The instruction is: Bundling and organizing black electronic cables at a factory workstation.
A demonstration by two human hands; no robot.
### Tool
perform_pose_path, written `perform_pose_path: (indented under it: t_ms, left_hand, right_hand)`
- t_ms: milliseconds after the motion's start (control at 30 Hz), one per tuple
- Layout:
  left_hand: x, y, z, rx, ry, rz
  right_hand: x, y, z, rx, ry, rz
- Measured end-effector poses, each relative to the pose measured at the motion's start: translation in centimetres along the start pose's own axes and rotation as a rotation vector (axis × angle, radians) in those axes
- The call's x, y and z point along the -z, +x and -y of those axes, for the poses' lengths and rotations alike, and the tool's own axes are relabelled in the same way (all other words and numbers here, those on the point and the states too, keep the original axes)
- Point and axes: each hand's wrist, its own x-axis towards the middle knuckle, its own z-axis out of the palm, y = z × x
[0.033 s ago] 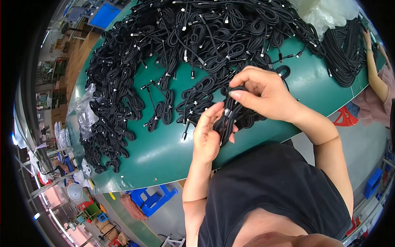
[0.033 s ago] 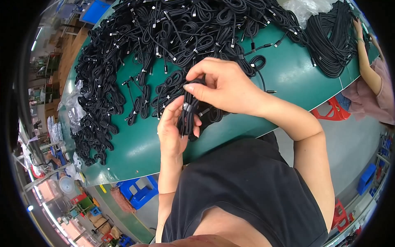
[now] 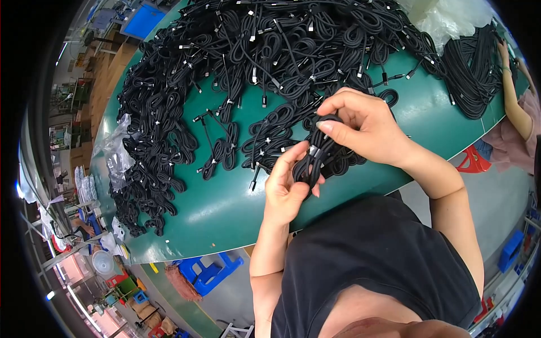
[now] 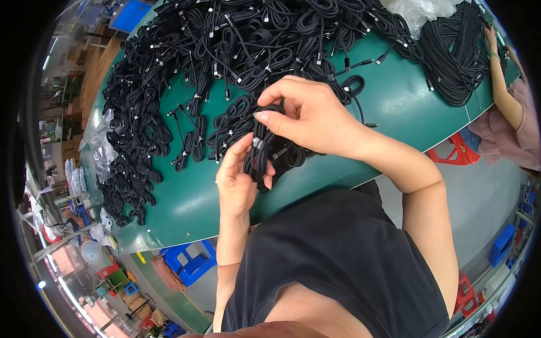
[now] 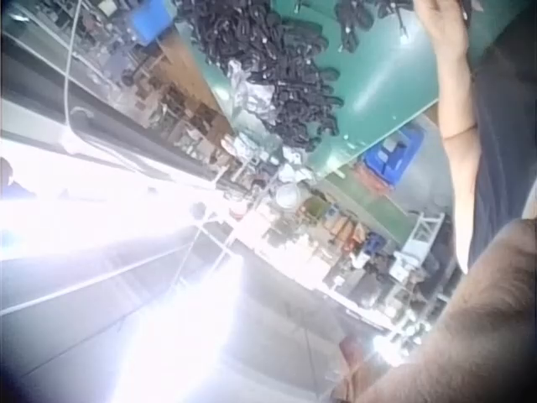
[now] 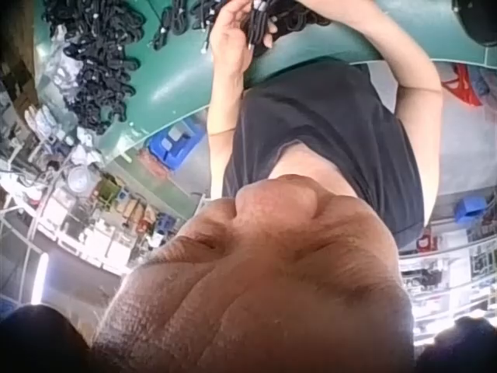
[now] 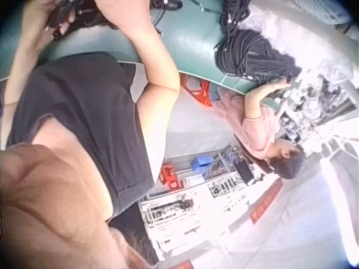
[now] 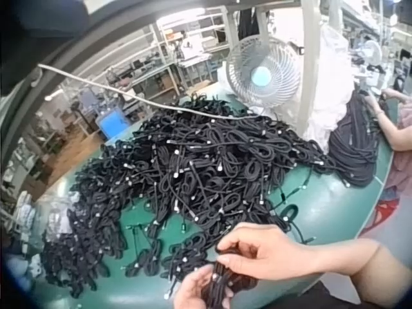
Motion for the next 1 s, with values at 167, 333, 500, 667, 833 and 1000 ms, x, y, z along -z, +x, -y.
perform_pose_path:
  t_ms: [167, 333, 500, 667, 833, 1000]
  left_hand:
    - [0.2, -1.0, 0.1, 0.09, 0.107, -0.111]
    - [-1.1, -0.3, -1.0, 0.09, -0.021, -0.16]
    - [-1.2, 0.3, -1.5, 0.288, -0.2, -0.351]
    - [-2.3, 0.3, -0.6, -0.016, 0.173, -0.461]
    - [-1.8, -0.5, -1.1, -0.032, 0.469, -0.41]
    - [0.2, -1.0, -2.0, 0.427, -0.126, -0.174]
  right_hand:
    - [-0.4, -0.7, -0.1, 0.142, -0.052, -0.019]
    - [-0.1, -1.4, 0.5, 0.2, -0.033, -0.026]
    - [-1.4, -2.2, -0.7, 0.546, -0.122, -0.14]
    - [-4.8, -3.0, -2.0, 0.66, -0.126, -0.208]
    - [-4.7, -2.2, -1.2, 0.597, -0.142, -0.258]
    - [-3.1, -1.2, -0.5, 0.4, -0.141, -0.042]
